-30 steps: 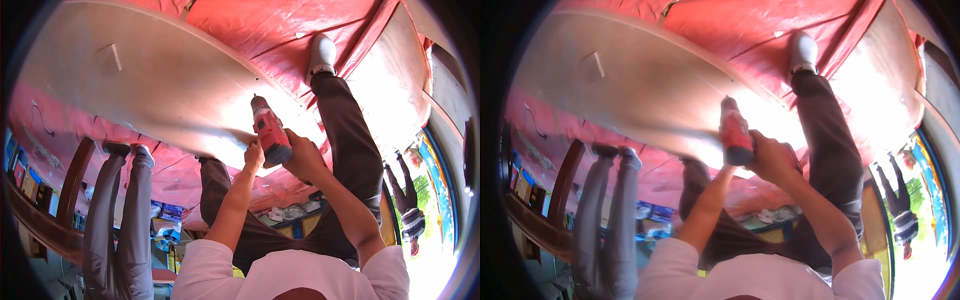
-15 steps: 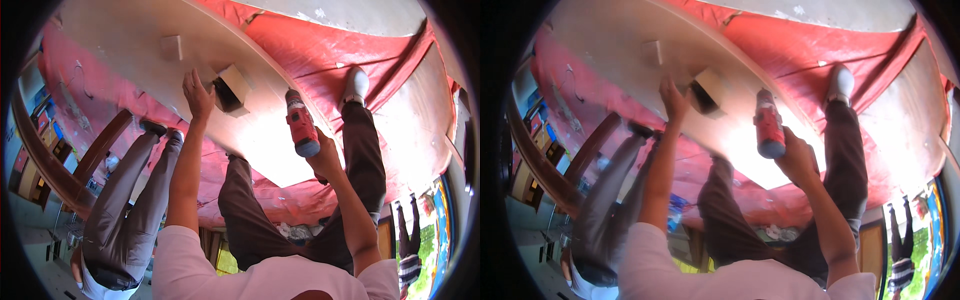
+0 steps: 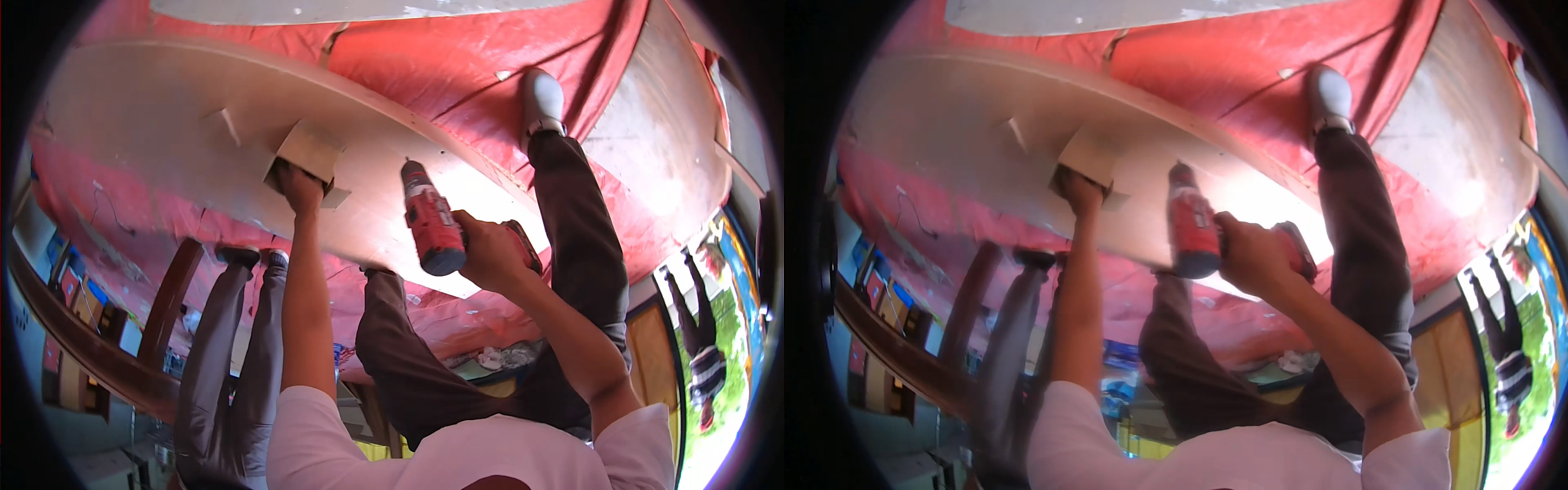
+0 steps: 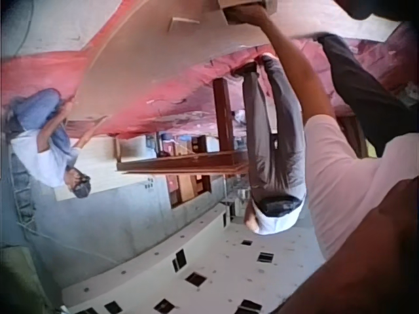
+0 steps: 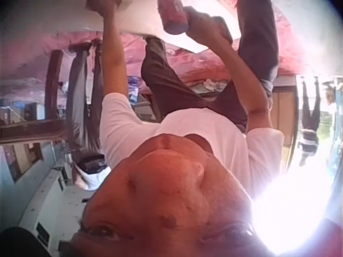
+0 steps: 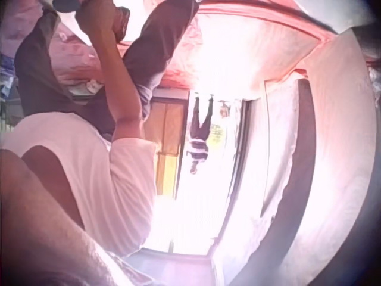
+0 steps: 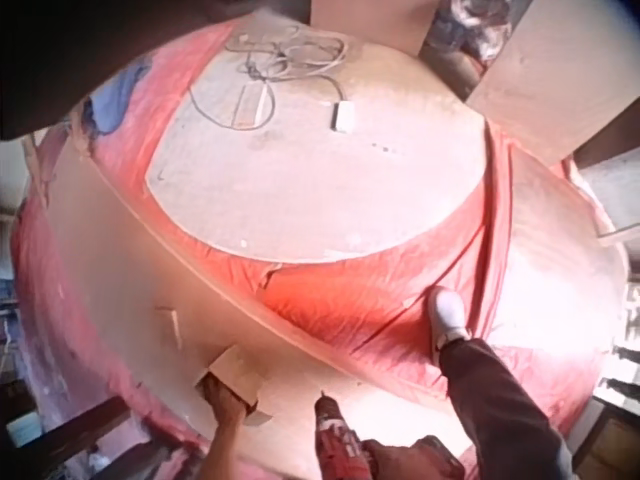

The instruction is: The person attaches wooden boards and blocks by taking screws from a small box and driving them into the wood with a power drill.

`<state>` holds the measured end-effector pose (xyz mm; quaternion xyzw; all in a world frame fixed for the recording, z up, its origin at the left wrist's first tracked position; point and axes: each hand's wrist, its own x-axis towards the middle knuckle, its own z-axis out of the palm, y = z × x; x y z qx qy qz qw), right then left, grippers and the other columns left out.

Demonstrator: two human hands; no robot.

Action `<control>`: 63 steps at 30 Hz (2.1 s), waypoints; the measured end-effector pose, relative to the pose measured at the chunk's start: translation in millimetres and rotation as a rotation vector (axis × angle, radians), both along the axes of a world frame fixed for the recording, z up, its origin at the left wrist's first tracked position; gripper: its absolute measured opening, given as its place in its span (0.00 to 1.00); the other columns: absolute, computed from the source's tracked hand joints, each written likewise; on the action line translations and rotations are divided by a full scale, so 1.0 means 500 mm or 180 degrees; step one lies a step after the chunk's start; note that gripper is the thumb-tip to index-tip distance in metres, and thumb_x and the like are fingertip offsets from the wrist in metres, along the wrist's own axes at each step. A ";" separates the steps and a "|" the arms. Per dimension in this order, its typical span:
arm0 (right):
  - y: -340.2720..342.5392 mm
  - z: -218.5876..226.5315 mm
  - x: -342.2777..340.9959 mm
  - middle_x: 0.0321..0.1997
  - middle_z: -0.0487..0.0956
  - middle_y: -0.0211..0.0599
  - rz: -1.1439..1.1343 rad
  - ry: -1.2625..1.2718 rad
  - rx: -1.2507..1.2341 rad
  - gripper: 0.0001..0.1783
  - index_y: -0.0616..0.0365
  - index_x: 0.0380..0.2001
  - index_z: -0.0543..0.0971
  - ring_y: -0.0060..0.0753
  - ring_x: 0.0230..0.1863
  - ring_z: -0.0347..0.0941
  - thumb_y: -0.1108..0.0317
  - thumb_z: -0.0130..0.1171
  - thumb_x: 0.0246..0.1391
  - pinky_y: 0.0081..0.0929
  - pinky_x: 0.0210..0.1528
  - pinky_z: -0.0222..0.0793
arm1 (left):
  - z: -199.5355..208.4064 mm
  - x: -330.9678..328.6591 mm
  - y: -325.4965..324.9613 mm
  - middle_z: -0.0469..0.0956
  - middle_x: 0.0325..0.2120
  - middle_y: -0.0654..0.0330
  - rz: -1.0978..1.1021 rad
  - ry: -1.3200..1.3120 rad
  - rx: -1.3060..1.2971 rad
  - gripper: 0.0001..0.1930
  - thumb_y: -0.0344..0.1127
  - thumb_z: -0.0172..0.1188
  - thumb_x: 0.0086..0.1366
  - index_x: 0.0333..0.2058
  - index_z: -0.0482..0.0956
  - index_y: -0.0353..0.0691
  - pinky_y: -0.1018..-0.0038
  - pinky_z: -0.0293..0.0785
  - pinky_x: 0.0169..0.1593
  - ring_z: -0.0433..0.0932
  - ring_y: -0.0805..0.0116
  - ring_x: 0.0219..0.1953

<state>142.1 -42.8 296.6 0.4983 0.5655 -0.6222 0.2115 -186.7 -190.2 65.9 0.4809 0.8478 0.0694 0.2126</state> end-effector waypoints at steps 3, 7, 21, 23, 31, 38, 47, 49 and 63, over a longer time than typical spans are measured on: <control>-0.010 -0.002 -0.005 0.35 0.81 0.52 -0.0041 -0.0025 -0.0103 0.20 0.56 0.48 0.73 0.55 0.40 0.78 0.66 0.59 0.49 0.47 0.43 0.72 | 0.018 0.003 -0.032 0.75 0.47 0.41 0.0230 -0.0130 -0.0120 0.22 0.35 0.67 0.52 0.47 0.77 0.37 0.54 0.67 0.54 0.71 0.41 0.51; -0.014 0.002 -0.008 0.36 0.81 0.52 -0.0024 -0.0058 -0.0074 0.23 0.57 0.47 0.73 0.54 0.40 0.78 0.71 0.61 0.44 0.45 0.43 0.72 | 0.034 -0.017 -0.046 0.80 0.34 0.44 0.0214 0.0114 -0.0564 0.13 0.33 0.65 0.54 0.38 0.81 0.36 0.55 0.74 0.44 0.78 0.41 0.39; -0.053 -0.012 -0.003 0.36 0.80 0.52 0.0066 0.0066 0.0042 0.22 0.58 0.47 0.71 0.54 0.40 0.77 0.68 0.60 0.46 0.47 0.43 0.72 | 0.010 -0.011 -0.047 0.82 0.37 0.46 0.0785 -0.0414 -0.0054 0.13 0.28 0.61 0.56 0.41 0.79 0.30 0.59 0.73 0.47 0.80 0.46 0.42; -0.058 -0.011 0.002 0.36 0.80 0.51 0.0168 0.0081 -0.0028 0.21 0.58 0.46 0.71 0.54 0.40 0.77 0.67 0.60 0.47 0.47 0.43 0.72 | -0.004 -0.003 -0.050 0.81 0.39 0.45 0.0554 -0.0160 0.0312 0.14 0.27 0.61 0.55 0.41 0.79 0.29 0.60 0.73 0.49 0.79 0.46 0.44; -0.108 0.003 0.046 0.35 0.80 0.48 0.0694 -0.0083 -0.0428 0.18 0.56 0.44 0.73 0.53 0.40 0.77 0.67 0.60 0.48 0.46 0.43 0.71 | -0.039 -0.044 -0.095 0.82 0.39 0.46 0.0390 -0.0318 -0.0100 0.14 0.26 0.60 0.55 0.40 0.79 0.28 0.61 0.74 0.47 0.82 0.51 0.41; -0.119 0.000 0.035 0.36 0.80 0.46 0.1292 -0.0092 -0.0543 0.19 0.55 0.45 0.72 0.52 0.40 0.78 0.67 0.60 0.49 0.46 0.43 0.72 | 0.016 -0.041 -0.076 0.83 0.33 0.51 0.2164 -0.1019 0.0168 0.11 0.27 0.58 0.58 0.39 0.81 0.31 0.67 0.75 0.42 0.83 0.62 0.35; -0.122 -0.009 -0.021 0.34 0.80 0.50 0.0935 0.0188 0.0053 0.19 0.58 0.44 0.71 0.54 0.38 0.77 0.68 0.59 0.48 0.47 0.40 0.72 | 0.095 -0.041 -0.061 0.81 0.33 0.55 0.2351 -0.1330 0.0823 0.07 0.30 0.57 0.62 0.38 0.79 0.36 0.70 0.75 0.42 0.79 0.66 0.34; -0.120 -0.005 -0.022 0.34 0.80 0.52 0.0987 0.0121 -0.0057 0.20 0.58 0.45 0.71 0.56 0.39 0.77 0.70 0.58 0.46 0.47 0.41 0.71 | 0.104 -0.039 -0.070 0.79 0.31 0.57 0.3487 -0.2809 0.1565 0.06 0.29 0.55 0.62 0.37 0.77 0.38 0.69 0.74 0.40 0.77 0.67 0.31; -0.141 0.084 -0.048 0.35 0.82 0.51 0.1115 0.0769 0.0545 0.21 0.55 0.47 0.73 0.55 0.38 0.79 0.65 0.61 0.47 0.45 0.41 0.73 | 0.310 0.012 -0.107 0.71 0.28 0.64 0.4058 -0.5533 0.2440 0.10 0.42 0.52 0.70 0.36 0.74 0.42 0.77 0.65 0.29 0.67 0.73 0.28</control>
